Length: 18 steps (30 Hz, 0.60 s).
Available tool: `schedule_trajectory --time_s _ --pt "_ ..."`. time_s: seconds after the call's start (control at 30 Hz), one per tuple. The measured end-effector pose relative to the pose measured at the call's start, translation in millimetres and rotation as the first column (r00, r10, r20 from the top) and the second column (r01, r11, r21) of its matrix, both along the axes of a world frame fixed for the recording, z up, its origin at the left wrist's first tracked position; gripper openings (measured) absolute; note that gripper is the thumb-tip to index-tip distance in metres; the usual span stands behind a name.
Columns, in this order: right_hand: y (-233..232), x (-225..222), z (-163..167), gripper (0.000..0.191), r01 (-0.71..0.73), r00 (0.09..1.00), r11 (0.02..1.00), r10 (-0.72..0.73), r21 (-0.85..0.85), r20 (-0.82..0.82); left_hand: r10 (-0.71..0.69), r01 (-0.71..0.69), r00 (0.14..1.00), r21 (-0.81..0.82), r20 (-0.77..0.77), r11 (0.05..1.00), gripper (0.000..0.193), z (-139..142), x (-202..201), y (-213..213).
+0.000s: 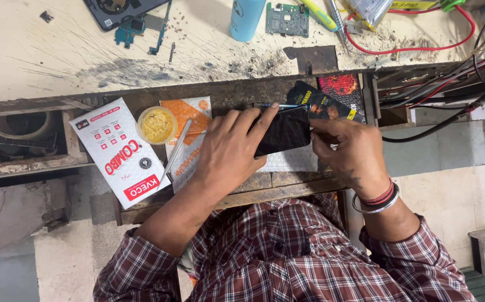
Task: The person repairs a disassembled smartphone at a workbench, using a pry tool to lift and adjust the battery and internal components inside the phone body. They press components into place, reposition the phone, and at the end hold the assembled phone with both hands while pressing its edges.
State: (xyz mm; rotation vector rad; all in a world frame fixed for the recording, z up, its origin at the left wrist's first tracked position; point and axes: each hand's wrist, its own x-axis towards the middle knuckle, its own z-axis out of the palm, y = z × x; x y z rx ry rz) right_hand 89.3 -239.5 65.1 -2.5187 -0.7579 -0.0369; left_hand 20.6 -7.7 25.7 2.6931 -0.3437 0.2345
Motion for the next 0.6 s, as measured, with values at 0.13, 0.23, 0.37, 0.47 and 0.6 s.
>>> schedule_trajectory --time_s 0.13,0.23,0.37,0.47,0.6 --pt "1 0 -2 0.026 0.029 0.999 1.0 -0.028 0.002 -0.044 0.002 -0.002 1.0 -0.006 -0.014 1.0 0.111 0 -2 -1" --pt "4 0 -3 0.03 0.008 1.0 1.0 -0.008 -0.029 0.012 0.005 -0.006 1.0 -0.013 -0.022 1.0 0.112 0 -1 -1" --pt "6 2 -5 0.041 0.002 0.995 0.999 -0.006 -0.039 -0.097 0.001 -0.001 0.999 -0.002 -0.043 1.0 0.113 0 0 -2" --pt "5 7 -9 0.042 -0.049 0.994 0.998 0.045 -0.034 -0.095 0.01 -0.011 0.999 -0.023 -0.05 1.0 0.112 0 0 -1" --pt "-7 14 -18 0.033 -0.045 0.945 0.979 0.105 0.198 -0.309 0.025 -0.029 0.996 -0.043 -0.084 0.999 0.112 -1 1 0"
